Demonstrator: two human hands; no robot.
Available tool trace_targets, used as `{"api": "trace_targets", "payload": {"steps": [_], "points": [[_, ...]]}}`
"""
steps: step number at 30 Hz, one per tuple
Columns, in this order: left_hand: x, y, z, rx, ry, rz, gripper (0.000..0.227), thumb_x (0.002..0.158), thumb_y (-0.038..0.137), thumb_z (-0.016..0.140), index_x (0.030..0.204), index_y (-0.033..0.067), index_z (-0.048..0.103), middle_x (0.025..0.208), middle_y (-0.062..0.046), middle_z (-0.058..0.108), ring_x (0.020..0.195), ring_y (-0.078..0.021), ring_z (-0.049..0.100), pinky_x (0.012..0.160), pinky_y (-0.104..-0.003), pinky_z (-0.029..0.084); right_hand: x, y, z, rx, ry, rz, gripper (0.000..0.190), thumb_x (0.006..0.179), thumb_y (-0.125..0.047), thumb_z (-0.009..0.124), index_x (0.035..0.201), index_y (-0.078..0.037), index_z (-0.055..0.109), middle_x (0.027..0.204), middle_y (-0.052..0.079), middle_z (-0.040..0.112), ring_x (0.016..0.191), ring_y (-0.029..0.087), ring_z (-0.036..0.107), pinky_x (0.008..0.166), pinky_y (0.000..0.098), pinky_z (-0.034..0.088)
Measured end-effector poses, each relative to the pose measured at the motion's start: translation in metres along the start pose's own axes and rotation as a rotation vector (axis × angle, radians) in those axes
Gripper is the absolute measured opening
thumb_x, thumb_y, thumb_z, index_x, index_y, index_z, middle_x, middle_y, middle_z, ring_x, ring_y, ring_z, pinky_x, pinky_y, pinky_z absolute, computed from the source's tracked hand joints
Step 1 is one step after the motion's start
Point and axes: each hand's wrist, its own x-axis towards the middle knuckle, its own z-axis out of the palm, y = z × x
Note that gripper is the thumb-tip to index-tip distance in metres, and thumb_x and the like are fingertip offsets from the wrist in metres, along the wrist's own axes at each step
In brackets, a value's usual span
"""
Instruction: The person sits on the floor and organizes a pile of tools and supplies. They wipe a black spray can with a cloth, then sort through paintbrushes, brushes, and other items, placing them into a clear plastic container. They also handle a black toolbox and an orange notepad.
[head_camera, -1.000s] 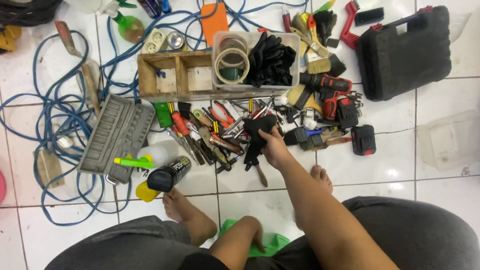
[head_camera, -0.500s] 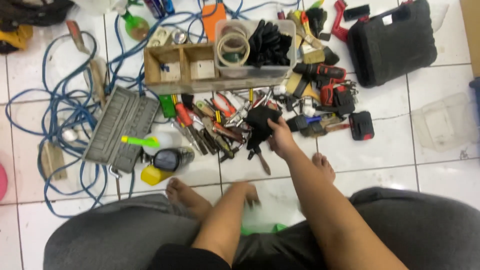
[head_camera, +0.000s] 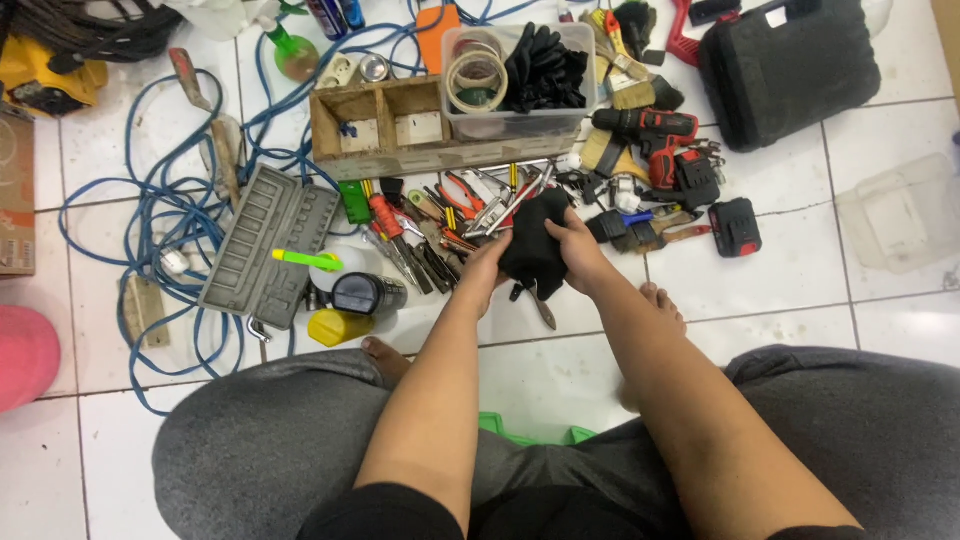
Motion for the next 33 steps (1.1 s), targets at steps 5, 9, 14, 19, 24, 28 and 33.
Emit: {"api": "trace_targets", "payload": {"steps": [5,9,14,19,24,28,33], "points": [[0.053,-0.054,-0.012,-0.024,0.122,0.145,0.057,0.095,0.026,0.071,0.142,0.0008,0.052,0.146,-0.029,0.051,0.138,-0.0376,0.047,0.111,-0.044,0.046,0.001,0.012,-0.005,-0.06,-0.062,0.044,0.077,0.096,-0.017,0.065,0.16,-0.02,0.022,0.166,0.017,0.021,0.153,0.036,0.017,0.122,0.0564,0.018],[0.08,-0.075,-0.025,0.24,0.336,0.293,0.038,0.099,0.034,0.067,0.131,0.0145,0.064,0.134,-0.016,0.062,0.129,-0.0305,0.057,0.104,-0.042,0.051,0.005,0.018,-0.008,-0.292,-0.094,0.077,0.092,0.088,0.001,0.066,0.161,-0.011,0.012,0.161,0.025,0.027,0.149,0.039,0.025,0.118,0.0553,0.03],[0.047,-0.048,-0.018,0.268,0.31,0.267,0.049,0.098,0.035,0.066,0.143,0.0183,0.052,0.145,-0.017,0.053,0.136,-0.0329,0.049,0.11,-0.045,0.046,0.054,0.055,-0.039,-0.323,-0.008,-0.029,0.077,0.092,-0.007,0.07,0.156,-0.01,0.027,0.129,0.021,0.059,0.115,0.034,0.059,0.087,0.0424,0.052],[0.061,-0.058,-0.018,0.357,0.201,0.233,0.075,0.086,0.033,0.078,0.152,0.0178,0.047,0.155,-0.016,0.045,0.145,-0.0299,0.04,0.118,-0.044,0.036,0.062,0.051,-0.049,-0.336,-0.032,-0.132,0.071,0.088,0.0,0.07,0.151,-0.015,0.039,0.114,0.014,0.064,0.101,0.024,0.065,0.08,0.0323,0.058],[0.11,-0.087,-0.041,0.744,0.081,0.408,0.052,0.075,0.023,0.079,0.126,0.0261,0.072,0.12,-0.008,0.069,0.123,-0.0285,0.062,0.101,-0.039,0.052,0.08,0.05,-0.057,-1.078,-0.141,-0.238,0.055,0.078,-0.013,0.081,0.131,-0.011,0.068,0.125,0.016,0.069,0.126,0.035,0.06,0.108,0.0473,0.045],[0.084,-0.063,-0.04,0.82,0.088,0.464,0.029,0.086,0.023,0.072,0.114,0.0205,0.076,0.108,-0.01,0.067,0.116,-0.0307,0.063,0.099,-0.039,0.053,0.086,0.058,-0.062,-1.151,-0.101,-0.258,0.032,0.089,-0.023,0.072,0.12,-0.013,0.074,0.114,0.012,0.073,0.116,0.032,0.066,0.099,0.0451,0.054],[0.062,-0.039,-0.038,0.819,0.175,0.421,0.034,0.087,0.039,0.076,0.112,0.0156,0.076,0.137,-0.011,0.049,0.136,-0.0349,0.047,0.111,-0.042,0.045,0.087,0.057,-0.072,-0.988,-0.039,-0.457,0.03,0.084,-0.025,0.077,0.109,-0.008,0.077,0.128,0.017,0.058,0.124,0.038,0.055,0.103,0.0438,0.049]]}}
